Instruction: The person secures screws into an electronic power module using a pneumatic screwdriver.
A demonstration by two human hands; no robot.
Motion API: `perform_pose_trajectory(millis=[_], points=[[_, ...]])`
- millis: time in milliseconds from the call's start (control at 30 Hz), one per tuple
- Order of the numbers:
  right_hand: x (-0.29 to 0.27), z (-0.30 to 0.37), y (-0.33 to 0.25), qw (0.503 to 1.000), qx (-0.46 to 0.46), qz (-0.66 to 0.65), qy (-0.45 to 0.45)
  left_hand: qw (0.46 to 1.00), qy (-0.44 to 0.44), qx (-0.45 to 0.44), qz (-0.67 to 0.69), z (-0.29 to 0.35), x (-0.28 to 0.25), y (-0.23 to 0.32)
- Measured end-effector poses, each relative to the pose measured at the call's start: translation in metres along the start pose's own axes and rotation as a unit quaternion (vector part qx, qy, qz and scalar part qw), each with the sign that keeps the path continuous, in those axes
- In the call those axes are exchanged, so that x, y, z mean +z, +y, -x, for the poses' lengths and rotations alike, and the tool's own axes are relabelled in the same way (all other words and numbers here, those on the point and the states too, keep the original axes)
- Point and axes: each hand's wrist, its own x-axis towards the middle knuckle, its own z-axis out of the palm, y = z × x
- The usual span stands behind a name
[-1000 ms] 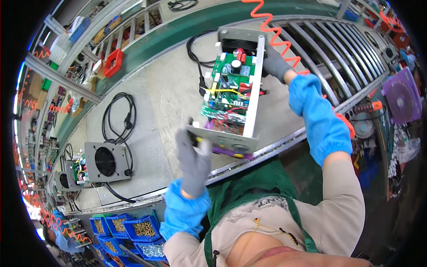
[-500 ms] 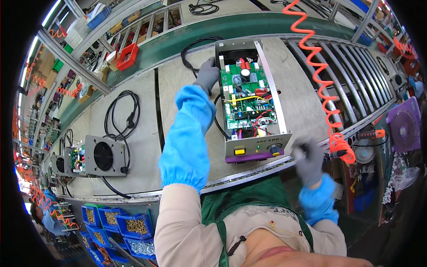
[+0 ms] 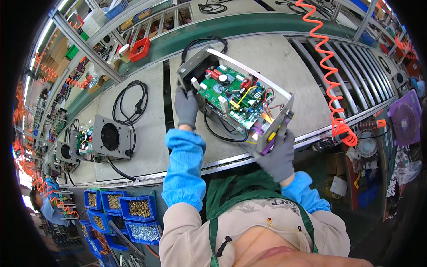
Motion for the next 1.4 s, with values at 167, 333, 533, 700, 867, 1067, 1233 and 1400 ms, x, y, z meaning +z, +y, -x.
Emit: perform_pose_trajectory(millis=[167, 333, 533, 700, 867, 1067, 1233, 1400], points=[[-0.003, -0.067, 0.087, 0.991, 0.015, -0.101, -0.083, 0.999, 0.035, -0.008, 0.002, 0.054, -0.023, 0.018], [-0.016, -0.127, 0.125, 0.958, 0.001, -0.146, -0.247, 0.998, 0.055, -0.022, 0.017, 0.077, -0.007, 0.009], [-0.072, -0.096, 0.172, 0.783, 0.05, 0.378, -0.491, 0.986, -0.01, -0.021, 0.164, 0.103, -0.031, 0.0], [-0.091, -0.061, 0.217, 0.692, 0.049, 0.485, -0.533, 0.977, -0.129, 0.017, 0.171, 0.13, -0.036, 0.02], [-0.102, -0.07, 0.171, 0.666, -0.075, 0.483, -0.563, 0.934, -0.278, 0.122, 0.187, 0.16, -0.015, 0.047], [-0.136, -0.056, 0.062, 0.847, -0.148, 0.199, -0.471, 0.881, -0.381, 0.252, 0.124, 0.219, 0.008, 0.079], [-0.116, -0.032, 0.059, 0.742, 0.038, -0.035, -0.669, 0.861, -0.463, 0.203, 0.058, 0.226, -0.026, 0.091], [-0.042, 0.022, 0.065, 0.505, 0.254, -0.403, -0.72, 0.864, -0.339, 0.372, -0.009, 0.22, -0.076, 0.068]])
